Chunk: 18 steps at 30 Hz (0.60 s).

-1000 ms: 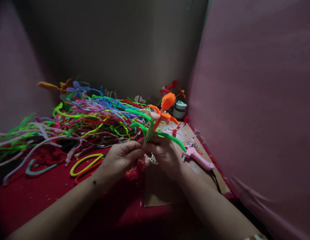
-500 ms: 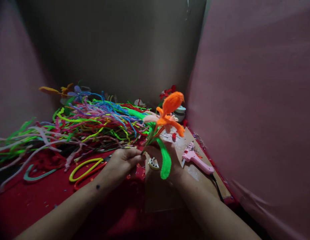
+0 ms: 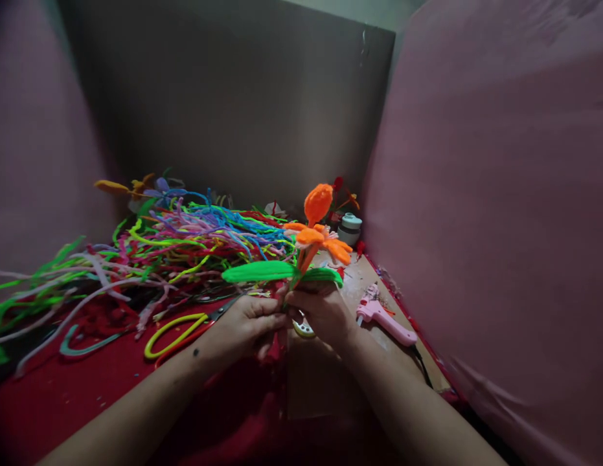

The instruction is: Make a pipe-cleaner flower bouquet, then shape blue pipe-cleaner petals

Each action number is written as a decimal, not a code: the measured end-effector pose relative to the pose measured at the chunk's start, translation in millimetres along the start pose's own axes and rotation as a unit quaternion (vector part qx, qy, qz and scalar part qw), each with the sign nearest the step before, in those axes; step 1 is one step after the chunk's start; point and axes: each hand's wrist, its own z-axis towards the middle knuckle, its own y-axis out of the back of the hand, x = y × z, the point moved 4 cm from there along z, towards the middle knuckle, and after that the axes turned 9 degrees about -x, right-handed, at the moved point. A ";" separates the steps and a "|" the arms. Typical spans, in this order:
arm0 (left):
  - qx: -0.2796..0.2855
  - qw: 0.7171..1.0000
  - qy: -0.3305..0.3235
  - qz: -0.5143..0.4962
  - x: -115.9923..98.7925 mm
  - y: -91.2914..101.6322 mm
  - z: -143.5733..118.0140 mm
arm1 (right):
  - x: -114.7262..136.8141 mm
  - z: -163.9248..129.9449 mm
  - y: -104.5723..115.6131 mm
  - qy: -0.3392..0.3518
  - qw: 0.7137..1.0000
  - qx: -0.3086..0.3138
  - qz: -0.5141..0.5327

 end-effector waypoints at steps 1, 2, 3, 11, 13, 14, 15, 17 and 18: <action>0.000 1.000 -0.001 0.000 -0.1 1.0 -0.1 | 0.9 0.2 -1.6 -0.001 1.000 -0.005 -0.007; -0.003 1.000 0.000 0.002 -0.2 2.1 -0.3 | 1.9 0.7 -3.4 -0.004 1.000 -0.008 -0.016; -0.008 1.000 -0.001 0.004 -0.4 3.5 -0.4 | 2.8 1.6 -5.3 -0.009 1.000 -0.008 -0.027; -0.065 0.998 -0.024 0.008 -2.5 13.5 0.5 | 10.2 13.6 -22.3 -0.031 0.997 0.070 -0.027; -0.071 0.997 -0.018 0.028 -0.9 17.6 1.8 | 8.6 14.8 -22.7 -0.017 0.997 0.056 -0.043; -0.073 0.996 -0.018 0.044 -0.4 20.4 2.6 | 7.7 14.7 -22.3 -0.004 0.997 0.048 -0.055; -0.072 0.995 -0.019 0.061 -0.1 23.5 3.3 | 6.7 14.2 -21.6 0.010 0.997 0.041 -0.070; -0.064 0.993 -0.018 0.092 -0.8 29.3 4.2 | 4.0 12.1 -20.2 0.024 0.994 0.044 -0.097; -0.062 0.993 -0.016 0.101 -2.1 31.9 4.2 | 2.5 10.8 -19.6 0.023 0.993 0.052 -0.106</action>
